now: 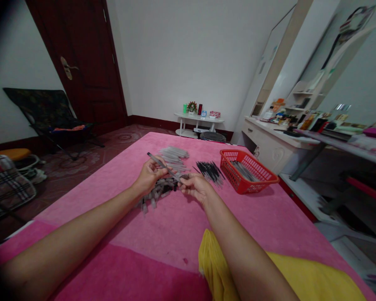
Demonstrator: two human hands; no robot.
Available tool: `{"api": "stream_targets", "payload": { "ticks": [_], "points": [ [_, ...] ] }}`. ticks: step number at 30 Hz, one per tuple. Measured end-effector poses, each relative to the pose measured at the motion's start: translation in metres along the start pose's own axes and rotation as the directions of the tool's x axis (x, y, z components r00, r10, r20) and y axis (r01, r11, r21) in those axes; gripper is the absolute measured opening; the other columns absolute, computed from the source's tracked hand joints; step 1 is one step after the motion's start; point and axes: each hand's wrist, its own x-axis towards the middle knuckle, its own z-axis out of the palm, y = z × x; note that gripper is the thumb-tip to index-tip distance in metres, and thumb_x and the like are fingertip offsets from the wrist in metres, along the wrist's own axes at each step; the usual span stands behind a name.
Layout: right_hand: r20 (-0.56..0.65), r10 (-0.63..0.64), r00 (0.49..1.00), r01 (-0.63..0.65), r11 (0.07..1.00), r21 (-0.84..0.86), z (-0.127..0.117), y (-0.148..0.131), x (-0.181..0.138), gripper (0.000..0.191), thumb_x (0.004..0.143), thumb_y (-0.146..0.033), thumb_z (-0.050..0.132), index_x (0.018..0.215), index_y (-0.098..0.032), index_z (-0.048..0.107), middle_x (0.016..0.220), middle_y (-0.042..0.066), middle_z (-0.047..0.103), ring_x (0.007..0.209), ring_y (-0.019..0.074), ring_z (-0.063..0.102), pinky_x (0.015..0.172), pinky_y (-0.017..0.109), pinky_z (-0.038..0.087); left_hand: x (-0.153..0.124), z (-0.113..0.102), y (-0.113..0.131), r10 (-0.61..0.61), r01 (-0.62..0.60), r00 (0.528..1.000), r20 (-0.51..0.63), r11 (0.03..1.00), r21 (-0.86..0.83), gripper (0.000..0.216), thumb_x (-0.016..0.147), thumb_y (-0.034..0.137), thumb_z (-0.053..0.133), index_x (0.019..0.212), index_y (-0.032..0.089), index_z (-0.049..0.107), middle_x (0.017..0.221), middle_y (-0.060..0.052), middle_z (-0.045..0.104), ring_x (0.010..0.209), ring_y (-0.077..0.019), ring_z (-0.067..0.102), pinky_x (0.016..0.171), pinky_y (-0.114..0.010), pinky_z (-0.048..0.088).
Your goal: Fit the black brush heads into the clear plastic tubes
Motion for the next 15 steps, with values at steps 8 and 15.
{"api": "stream_targets", "payload": {
  "ticks": [8,15],
  "points": [
    [-0.018,-0.083,0.996,0.078,0.977,-0.197,0.012,-0.015,0.001,0.027,0.056,-0.036,0.076,0.066,-0.014,0.063,0.053,0.001,0.061,0.041,0.0086,0.049,0.041,0.02,0.04,0.01,0.003,0.001,0.039,-0.045,0.999,0.029,0.976,0.214,0.028,0.061,0.028,0.078,0.081,0.015,0.062,0.08,-0.006,0.069,0.075,-0.0193,0.066,0.069,-0.03,0.053],
    [-0.433,-0.433,0.791,0.167,0.832,-0.528,-0.065,-0.054,0.003,0.024,0.061,-0.034,0.067,0.076,-0.015,0.067,0.065,0.006,0.065,0.055,0.0155,0.058,0.054,0.027,0.045,0.033,-0.068,-0.002,0.182,-0.106,0.983,-0.035,0.704,0.702,0.031,0.077,0.034,0.061,0.102,0.018,0.067,0.107,-0.011,0.067,0.101,-0.0243,0.061,0.091,-0.037,0.045]
  ]
}}
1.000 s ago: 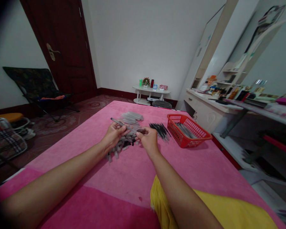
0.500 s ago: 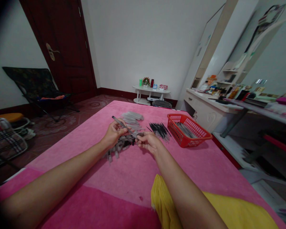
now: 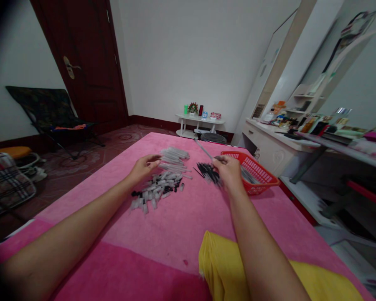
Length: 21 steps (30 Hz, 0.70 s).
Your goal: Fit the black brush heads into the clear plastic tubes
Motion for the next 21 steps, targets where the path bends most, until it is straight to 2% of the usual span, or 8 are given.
{"api": "stream_targets", "payload": {
  "ticks": [2,4,5,7,9,12,15,21],
  "points": [
    [-0.188,-0.071,0.98,0.016,0.959,-0.283,-0.029,0.006,0.012,0.023,0.063,-0.034,0.065,0.076,-0.015,0.068,0.071,0.009,0.067,0.061,0.0194,0.059,0.057,0.031,0.044,0.004,-0.015,-0.021,-0.004,0.008,0.997,-0.072,0.998,0.063,0.03,0.076,0.032,0.061,0.101,0.018,0.068,0.108,-0.01,0.067,0.103,-0.0248,0.06,0.096,-0.038,0.042],
    [-0.332,-0.114,0.936,-0.096,0.827,-0.554,-0.054,0.012,0.019,0.025,0.065,-0.037,0.064,0.077,-0.016,0.07,0.074,0.012,0.067,0.068,0.025,0.06,0.061,0.036,0.042,0.005,-0.027,-0.038,-0.065,0.071,0.986,-0.152,0.997,0.035,0.027,0.073,0.028,0.063,0.097,0.018,0.069,0.104,-0.01,0.068,0.102,-0.0248,0.06,0.096,-0.037,0.042],
    [-0.381,-0.135,0.915,-0.155,0.753,-0.639,-0.064,0.014,0.019,0.028,0.065,-0.039,0.064,0.08,-0.017,0.071,0.077,0.014,0.068,0.072,0.028,0.061,0.062,0.039,0.041,0.005,-0.03,-0.045,-0.101,0.105,0.98,-0.171,0.994,0.015,0.026,0.07,0.026,0.064,0.095,0.018,0.07,0.103,-0.009,0.069,0.1,-0.0246,0.061,0.096,-0.037,0.042],
    [-0.41,-0.149,0.9,-0.228,0.641,-0.733,-0.076,0.019,0.019,0.032,0.067,-0.042,0.063,0.087,-0.018,0.072,0.082,0.017,0.067,0.078,0.0312,0.06,0.064,0.041,0.04,0.004,-0.033,-0.055,-0.148,0.153,0.966,-0.211,0.988,0.008,0.025,0.068,0.023,0.066,0.092,0.017,0.07,0.098,-0.01,0.07,0.095,-0.0243,0.062,0.094,-0.038,0.043],
    [-0.391,-0.175,0.904,-0.226,0.581,-0.782,-0.079,0.021,0.017,0.035,0.069,-0.042,0.062,0.092,-0.017,0.071,0.084,0.018,0.067,0.08,0.0314,0.06,0.065,0.041,0.04,0.003,-0.031,-0.059,-0.164,0.174,0.956,-0.245,0.985,0.021,0.024,0.068,0.021,0.065,0.091,0.016,0.07,0.095,-0.01,0.07,0.092,-0.024,0.063,0.093,-0.039,0.044],
    [-0.32,-0.298,0.899,-0.105,0.563,-0.82,-0.07,0.02,0.015,0.034,0.072,-0.038,0.06,0.094,-0.015,0.07,0.087,0.016,0.066,0.08,0.0284,0.059,0.068,0.039,0.04,0.0,-0.022,-0.061,-0.16,0.178,0.947,-0.28,0.983,0.037,0.024,0.072,0.021,0.06,0.093,0.016,0.069,0.097,-0.011,0.07,0.091,-0.0229,0.063,0.091,-0.038,0.045],
    [-0.233,-0.419,0.877,0.075,0.6,-0.796,-0.051,0.016,0.013,0.027,0.074,-0.032,0.056,0.09,-0.015,0.07,0.088,0.012,0.067,0.08,0.0246,0.058,0.071,0.036,0.041,-0.002,-0.01,-0.059,-0.164,0.21,0.937,-0.307,0.97,0.121,0.028,0.076,0.021,0.054,0.1,0.015,0.067,0.1,-0.01,0.069,0.093,-0.021,0.063,0.09,-0.035,0.046],
    [0.013,-0.484,0.875,0.386,0.68,-0.624,0.012,0.008,-0.009,0.017,0.078,-0.026,0.054,0.082,-0.016,0.068,0.085,0.007,0.067,0.081,0.0201,0.058,0.075,0.031,0.041,-0.003,0.006,-0.05,-0.227,0.376,0.882,-0.413,0.867,0.328,0.032,0.079,0.021,0.05,0.109,0.018,0.063,0.104,-0.008,0.068,0.096,-0.0183,0.063,0.086,-0.029,0.047]
  ]
}}
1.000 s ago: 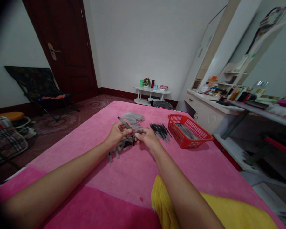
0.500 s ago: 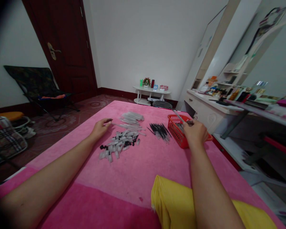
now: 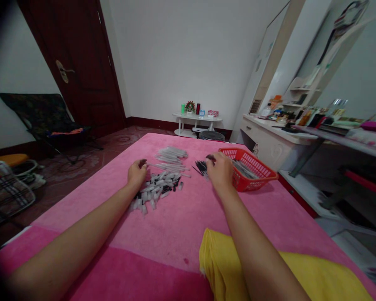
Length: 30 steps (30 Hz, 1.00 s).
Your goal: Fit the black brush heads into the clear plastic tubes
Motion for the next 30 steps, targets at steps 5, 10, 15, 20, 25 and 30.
{"api": "stream_targets", "payload": {
  "ticks": [5,10,15,20,25,30],
  "points": [
    [0.278,-0.308,0.91,0.243,0.938,0.246,0.029,-0.071,-0.042,0.011,0.077,-0.025,0.063,0.084,-0.018,0.066,0.089,0.006,0.065,0.088,0.0201,0.056,0.081,0.033,0.039,-0.009,0.001,0.018,-0.102,0.118,0.988,-0.12,0.984,0.131,0.032,0.08,0.021,0.049,0.109,0.02,0.063,0.105,-0.01,0.068,0.099,-0.0235,0.061,0.084,-0.035,0.046],
    [0.397,-0.493,0.774,0.334,0.851,0.406,0.037,-0.117,-0.082,0.053,0.068,-0.035,0.074,0.114,-0.019,0.055,0.113,0.009,0.056,0.107,0.0239,0.047,0.092,0.04,0.035,-0.021,0.011,0.038,-0.157,0.19,0.968,-0.194,0.968,0.161,0.034,0.077,0.019,0.05,0.108,0.021,0.064,0.103,-0.011,0.069,0.1,-0.0274,0.06,0.088,-0.041,0.041],
    [0.432,-0.393,0.812,0.225,0.893,0.389,0.047,-0.118,-0.09,0.076,0.068,-0.039,0.072,0.131,-0.015,0.036,0.126,0.014,0.047,0.116,0.0251,0.041,0.099,0.042,0.031,-0.023,0.019,0.038,-0.195,0.216,0.949,-0.249,0.974,0.063,0.034,0.078,0.018,0.048,0.108,0.023,0.064,0.106,-0.009,0.068,0.101,-0.0256,0.06,0.091,-0.041,0.04],
    [0.429,-0.445,0.786,0.265,0.87,0.416,0.05,-0.114,-0.091,0.073,0.071,-0.037,0.071,0.132,-0.016,0.036,0.128,0.013,0.046,0.118,0.024,0.04,0.102,0.04,0.03,-0.011,0.018,0.027,-0.182,0.147,0.936,-0.302,0.98,-0.137,0.037,0.077,0.016,0.046,0.109,0.022,0.063,0.109,-0.006,0.067,0.101,-0.0205,0.06,0.09,-0.034,0.044],
    [0.403,-0.497,0.768,0.322,0.844,0.428,0.042,-0.112,-0.089,0.056,0.077,-0.034,0.066,0.126,-0.018,0.045,0.124,0.011,0.051,0.116,0.0234,0.041,0.102,0.041,0.029,0.014,0.011,0.011,-0.027,-0.008,0.991,-0.131,0.967,-0.256,0.032,0.076,0.015,0.043,0.097,0.016,0.066,0.099,-0.007,0.07,0.094,-0.0174,0.063,0.087,-0.029,0.047],
    [0.358,-0.703,0.615,0.515,0.701,0.493,0.036,-0.12,-0.088,0.055,0.075,-0.05,0.064,0.121,-0.021,0.053,0.124,0.01,0.052,0.117,0.0245,0.04,0.105,0.046,0.021,0.031,0.007,-0.008,0.141,-0.12,0.986,0.084,0.969,-0.214,0.03,0.073,0.011,0.045,0.092,0.015,0.069,0.095,-0.007,0.071,0.088,-0.0176,0.065,0.082,-0.028,0.05]
  ]
}}
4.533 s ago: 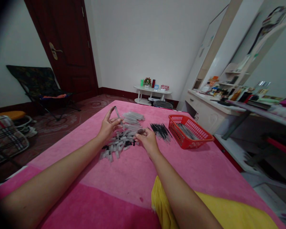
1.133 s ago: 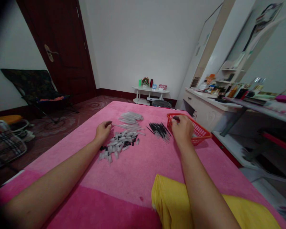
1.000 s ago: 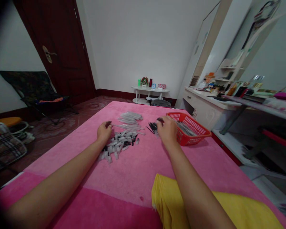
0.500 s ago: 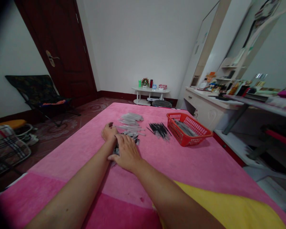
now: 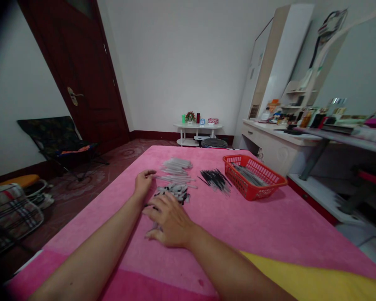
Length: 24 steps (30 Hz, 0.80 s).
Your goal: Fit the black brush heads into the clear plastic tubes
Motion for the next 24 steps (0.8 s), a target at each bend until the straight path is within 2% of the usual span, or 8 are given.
{"api": "stream_targets", "payload": {
  "ticks": [3,6,10,13,17,18,20,24],
  "points": [
    [0.088,-0.084,0.993,0.088,0.995,-0.053,0.005,-0.005,0.006,0.041,0.08,-0.048,0.06,0.112,-0.023,0.06,0.124,0.008,0.053,0.12,0.0238,0.037,0.107,0.046,0.017,0.003,0.001,-0.006,0.054,-0.062,0.991,0.126,0.996,0.061,0.034,0.074,0.01,0.045,0.098,0.014,0.068,0.099,-0.007,0.071,0.091,-0.0158,0.065,0.083,-0.026,0.05],
    [0.101,-0.022,0.995,0.031,0.996,-0.08,0.013,-0.002,0.009,0.026,0.084,-0.035,0.058,0.106,-0.023,0.063,0.12,0.006,0.055,0.117,0.0218,0.039,0.105,0.043,0.021,0.003,0.004,-0.01,0.081,-0.11,0.97,0.227,0.987,0.117,0.035,0.073,0.008,0.046,0.098,0.015,0.069,0.097,-0.006,0.071,0.09,-0.0153,0.065,0.083,-0.025,0.05],
    [0.048,0.083,0.995,-0.079,0.993,-0.083,0.02,0.006,0.009,0.02,0.086,-0.026,0.055,0.103,-0.02,0.063,0.111,0.006,0.059,0.11,0.0189,0.044,0.101,0.039,0.028,0.002,0.005,-0.013,0.098,-0.139,0.963,0.25,0.979,0.152,0.033,0.07,0.007,0.052,0.096,0.016,0.07,0.095,-0.006,0.072,0.086,-0.0165,0.065,0.082,-0.027,0.05],
    [0.0,0.093,0.996,-0.092,0.995,-0.043,0.019,0.006,0.009,0.019,0.086,-0.031,0.057,0.099,-0.02,0.064,0.108,0.004,0.061,0.108,0.0182,0.045,0.1,0.038,0.029,0.0,0.003,-0.012,0.118,-0.176,0.959,0.257,0.961,0.216,0.031,0.069,0.007,0.056,0.094,0.017,0.071,0.095,-0.007,0.071,0.088,-0.0177,0.064,0.084,-0.028,0.049],
    [-0.156,0.164,0.974,-0.162,0.987,0.024,0.008,0.014,0.011,0.022,0.085,-0.034,0.058,0.102,-0.022,0.064,0.11,0.004,0.061,0.106,0.0179,0.048,0.097,0.036,0.033,-0.002,0.0,-0.008,0.159,-0.257,0.948,0.277,0.895,0.365,0.024,0.073,0.011,0.056,0.089,0.019,0.073,0.09,-0.008,0.071,0.088,-0.02,0.062,0.083,-0.03,0.047],
    [-0.21,0.23,0.95,-0.232,0.973,0.018,0.004,0.022,0.011,0.02,0.087,-0.032,0.055,0.102,-0.022,0.064,0.108,0.004,0.061,0.104,0.0181,0.049,0.094,0.036,0.034,-0.003,0.0,-0.006,0.167,-0.274,0.943,0.288,0.88,0.389,0.023,0.074,0.013,0.056,0.088,0.019,0.073,0.09,-0.008,0.07,0.089,-0.0206,0.062,0.083,-0.03,0.047],
    [-0.32,0.413,0.853,-0.446,0.894,-0.036,-0.005,0.045,0.01,0.017,0.088,-0.026,0.051,0.098,-0.02,0.064,0.101,0.006,0.062,0.099,0.0197,0.051,0.089,0.035,0.037,-0.005,-0.001,-0.004,0.177,-0.302,0.935,0.306,0.851,0.43,0.024,0.077,0.015,0.055,0.09,0.02,0.074,0.091,-0.009,0.069,0.09,-0.0215,0.061,0.082,-0.031,0.046],
    [-0.378,0.69,0.618,-0.785,0.57,-0.242,-0.018,0.097,-0.004,0.021,0.082,-0.018,0.056,0.1,-0.018,0.065,0.1,0.011,0.06,0.097,0.0231,0.051,0.079,0.034,0.038,-0.009,-0.003,0.001,0.194,-0.333,0.93,0.312,0.805,0.492,0.026,0.079,0.018,0.053,0.094,0.023,0.073,0.092,-0.01,0.066,0.092,-0.0224,0.058,0.08,-0.03,0.045]
  ]
}}
